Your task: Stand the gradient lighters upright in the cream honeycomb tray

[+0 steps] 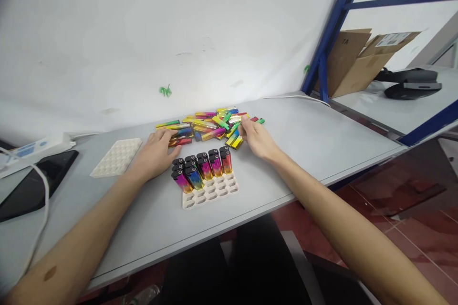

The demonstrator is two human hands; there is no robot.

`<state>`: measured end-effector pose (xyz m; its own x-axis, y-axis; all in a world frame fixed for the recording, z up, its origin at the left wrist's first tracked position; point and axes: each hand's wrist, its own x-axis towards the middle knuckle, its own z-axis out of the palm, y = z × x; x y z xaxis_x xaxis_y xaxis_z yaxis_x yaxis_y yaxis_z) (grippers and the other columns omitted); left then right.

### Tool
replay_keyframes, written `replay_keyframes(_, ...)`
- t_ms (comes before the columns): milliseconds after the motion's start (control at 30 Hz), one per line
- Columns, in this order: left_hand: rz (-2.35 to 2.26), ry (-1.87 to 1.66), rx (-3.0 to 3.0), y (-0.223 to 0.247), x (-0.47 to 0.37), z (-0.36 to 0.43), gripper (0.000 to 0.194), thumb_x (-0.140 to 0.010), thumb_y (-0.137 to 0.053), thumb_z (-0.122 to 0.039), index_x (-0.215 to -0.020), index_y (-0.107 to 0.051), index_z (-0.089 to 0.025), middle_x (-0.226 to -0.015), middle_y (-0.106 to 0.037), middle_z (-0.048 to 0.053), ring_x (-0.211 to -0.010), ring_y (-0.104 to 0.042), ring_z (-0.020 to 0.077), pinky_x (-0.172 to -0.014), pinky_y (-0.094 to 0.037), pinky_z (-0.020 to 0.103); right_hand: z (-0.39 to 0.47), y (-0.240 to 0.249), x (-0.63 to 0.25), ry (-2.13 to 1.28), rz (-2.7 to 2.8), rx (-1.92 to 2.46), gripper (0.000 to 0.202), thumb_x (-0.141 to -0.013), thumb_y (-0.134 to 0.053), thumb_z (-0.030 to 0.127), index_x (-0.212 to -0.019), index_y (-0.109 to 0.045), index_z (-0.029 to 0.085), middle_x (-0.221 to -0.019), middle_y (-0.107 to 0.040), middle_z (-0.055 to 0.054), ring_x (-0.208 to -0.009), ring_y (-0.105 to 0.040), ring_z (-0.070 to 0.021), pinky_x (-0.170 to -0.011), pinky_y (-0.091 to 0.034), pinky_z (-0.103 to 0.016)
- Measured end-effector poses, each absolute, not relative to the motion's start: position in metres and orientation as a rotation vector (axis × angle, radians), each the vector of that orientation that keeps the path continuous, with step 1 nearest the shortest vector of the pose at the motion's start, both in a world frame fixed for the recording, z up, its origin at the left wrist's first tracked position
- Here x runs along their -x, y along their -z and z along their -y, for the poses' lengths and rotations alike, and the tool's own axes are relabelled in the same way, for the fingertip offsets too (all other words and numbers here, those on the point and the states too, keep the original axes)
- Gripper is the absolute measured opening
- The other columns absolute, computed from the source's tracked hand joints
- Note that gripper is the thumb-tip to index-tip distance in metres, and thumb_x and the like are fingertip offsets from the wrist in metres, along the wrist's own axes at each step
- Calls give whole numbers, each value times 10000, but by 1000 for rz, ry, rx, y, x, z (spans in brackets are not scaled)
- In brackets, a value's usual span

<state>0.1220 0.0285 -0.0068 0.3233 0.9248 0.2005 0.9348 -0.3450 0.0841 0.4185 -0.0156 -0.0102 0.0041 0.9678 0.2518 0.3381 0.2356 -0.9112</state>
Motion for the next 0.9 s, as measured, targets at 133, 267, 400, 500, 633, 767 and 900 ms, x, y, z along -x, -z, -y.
replay_keyframes(133,1781,324,2519,7,-122,-29,542,-983,-400,-388,-1456,-472,-133,-1482,-495,176,-1379,-453,346,-1135,-421,499,16,9,-418,-788,1455,1301,637,-922,-309,814,-693,-453,237,-549,-242,56,-476,-209,-124,-456,-196,-279)
replay_keyframes(267,1794,316,2519,6,-122,-28,542,-984,-407,-389,-1462,-466,-141,-1493,-491,169,-1394,-443,342,-1149,-410,492,14,7,-422,-748,1327,1364,612,-952,-267,754,-608,-328,251,-489,-261,41,-442,-237,-125,-441,-197,-287)
replay_keyframes(400,1818,301,2505,5,-123,-28,553,-984,-404,-392,-1471,-459,-136,-1502,-480,168,-1391,-450,337,-1160,-403,477,11,9,-423,-909,1241,1315,522,-954,-335,661,-623,-319,257,-480,-223,60,-416,-187,-112,-416,-159,-267)
replay_keyframes(500,1825,299,2513,4,-123,-28,558,-984,-399,-397,-1475,-455,-140,-1498,-482,169,-1388,-451,343,-1153,-411,490,12,8,-421,-1058,1155,1217,422,-954,-374,544,-649,-334,254,-497,-188,80,-426,-108,-97,-407,-112,-243)
replay_keyframes(633,1829,279,2522,3,-124,-27,568,-981,-397,-394,-1477,-453,-125,-1494,-481,179,-1396,-440,351,-1150,-413,497,15,4,-417,-1180,1061,1160,301,-932,-402,436,-698,-355,252,-507,-201,94,-427,-86,-85,-396,-96,-215)
replay_keyframes(767,1824,288,2515,3,-124,-27,561,-977,-400,-393,-1469,-462,-129,-1477,-497,185,-1384,-454,359,-1134,-424,515,16,-1,-415,-1224,1007,1138,288,-940,-388,436,-722,-348,252,-498,-208,100,-424,-77,-84,-385,-99,-203)
replay_keyframes(900,1803,304,2523,4,-123,-28,558,-976,-403,-395,-1466,-466,-134,-1496,-487,180,-1385,-455,354,-1140,-421,506,16,-4,-414,-1294,924,1154,417,-974,-317,579,-710,-305,255,-485,-182,104,-420,-55,-85,-375,-76,-216)
